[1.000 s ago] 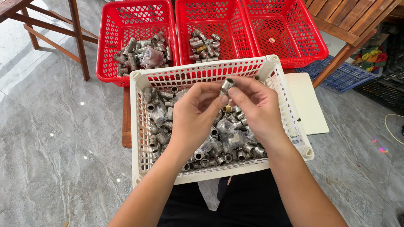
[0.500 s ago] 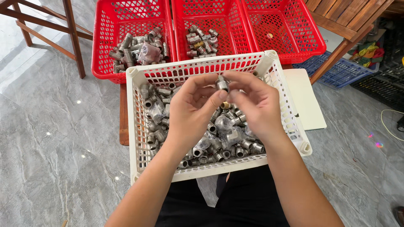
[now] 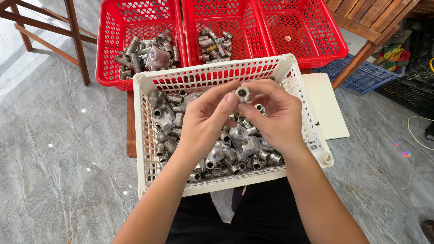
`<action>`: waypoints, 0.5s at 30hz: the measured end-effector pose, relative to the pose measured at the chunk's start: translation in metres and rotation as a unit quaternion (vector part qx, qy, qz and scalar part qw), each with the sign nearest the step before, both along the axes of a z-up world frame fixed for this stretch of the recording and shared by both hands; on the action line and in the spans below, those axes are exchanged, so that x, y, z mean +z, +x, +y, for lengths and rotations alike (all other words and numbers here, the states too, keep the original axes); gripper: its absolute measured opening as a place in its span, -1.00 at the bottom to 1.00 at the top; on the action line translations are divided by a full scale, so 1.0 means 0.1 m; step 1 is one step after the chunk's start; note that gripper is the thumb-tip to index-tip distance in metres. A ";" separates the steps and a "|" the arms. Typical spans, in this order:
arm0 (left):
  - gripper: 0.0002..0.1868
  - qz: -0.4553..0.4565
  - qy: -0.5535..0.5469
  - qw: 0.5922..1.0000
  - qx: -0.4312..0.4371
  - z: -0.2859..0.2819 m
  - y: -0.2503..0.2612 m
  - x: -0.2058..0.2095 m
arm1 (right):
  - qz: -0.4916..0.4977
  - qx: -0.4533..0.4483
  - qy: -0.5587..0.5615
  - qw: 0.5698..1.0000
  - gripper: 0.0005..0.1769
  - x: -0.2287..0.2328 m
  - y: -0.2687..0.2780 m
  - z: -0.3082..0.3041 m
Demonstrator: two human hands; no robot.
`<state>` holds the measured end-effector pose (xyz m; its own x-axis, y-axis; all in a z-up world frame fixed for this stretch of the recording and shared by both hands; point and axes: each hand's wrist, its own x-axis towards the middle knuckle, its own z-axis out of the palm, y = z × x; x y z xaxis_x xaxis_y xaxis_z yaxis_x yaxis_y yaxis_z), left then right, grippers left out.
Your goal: The person picks up metal pipe fittings from a white basket, turns them over by hand, and places them into three red baskets.
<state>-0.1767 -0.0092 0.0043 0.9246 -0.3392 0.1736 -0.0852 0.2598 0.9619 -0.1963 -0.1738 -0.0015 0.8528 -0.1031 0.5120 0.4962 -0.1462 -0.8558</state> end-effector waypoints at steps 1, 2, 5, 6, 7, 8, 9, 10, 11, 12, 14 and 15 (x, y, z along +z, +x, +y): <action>-0.55 0.001 0.000 1.000 0.000 -0.02 0.00 0.00 | 0.001 0.000 0.000 1.000 -0.57 0.02 -0.01 0.02; -0.58 -0.005 -0.011 1.000 0.005 -0.03 0.00 -0.01 | -0.012 -0.014 -0.018 1.000 -0.62 0.04 -0.02 0.04; -0.56 -0.028 -0.031 0.999 0.032 -0.08 0.00 -0.10 | -0.022 -0.030 -0.025 0.999 -0.69 0.05 -0.01 0.04; -0.50 -0.042 -0.040 0.997 0.055 -0.10 -0.02 -0.15 | -0.016 -0.030 -0.014 0.999 -0.71 0.04 -0.01 0.02; -0.50 -0.044 -0.041 0.997 0.055 -0.09 -0.01 -0.11 | -0.018 -0.030 -0.014 0.999 -0.71 0.04 0.00 0.00; -0.47 -0.079 -0.017 0.994 0.072 -0.07 0.00 -0.08 | 0.030 -0.014 0.036 0.999 -0.74 0.04 0.00 -0.02; -0.42 -0.113 0.007 0.990 0.089 -0.05 -0.01 -0.05 | 0.078 0.003 0.087 0.993 -0.69 0.03 -0.01 -0.04; -0.42 -0.113 0.007 0.990 0.089 -0.04 -0.02 -0.03 | 0.078 0.003 0.087 0.993 -0.69 -0.06 0.03 -0.08; -0.44 -0.136 0.036 0.985 0.098 -0.04 -0.03 0.00 | 0.073 0.027 0.086 0.993 -0.65 -0.15 0.06 -0.12; -0.45 -0.159 0.064 0.979 0.106 -0.04 -0.04 0.02 | 0.067 0.050 0.084 0.993 -0.59 -0.24 0.10 -0.16; -0.47 -0.160 0.070 0.979 0.102 -0.04 -0.06 0.04 | 0.060 0.047 0.086 0.993 -0.61 -0.22 0.06 -0.14; -0.49 -0.161 0.076 0.979 0.097 -0.03 -0.06 0.05 | 0.051 0.044 0.087 0.994 -0.63 -0.20 0.05 -0.13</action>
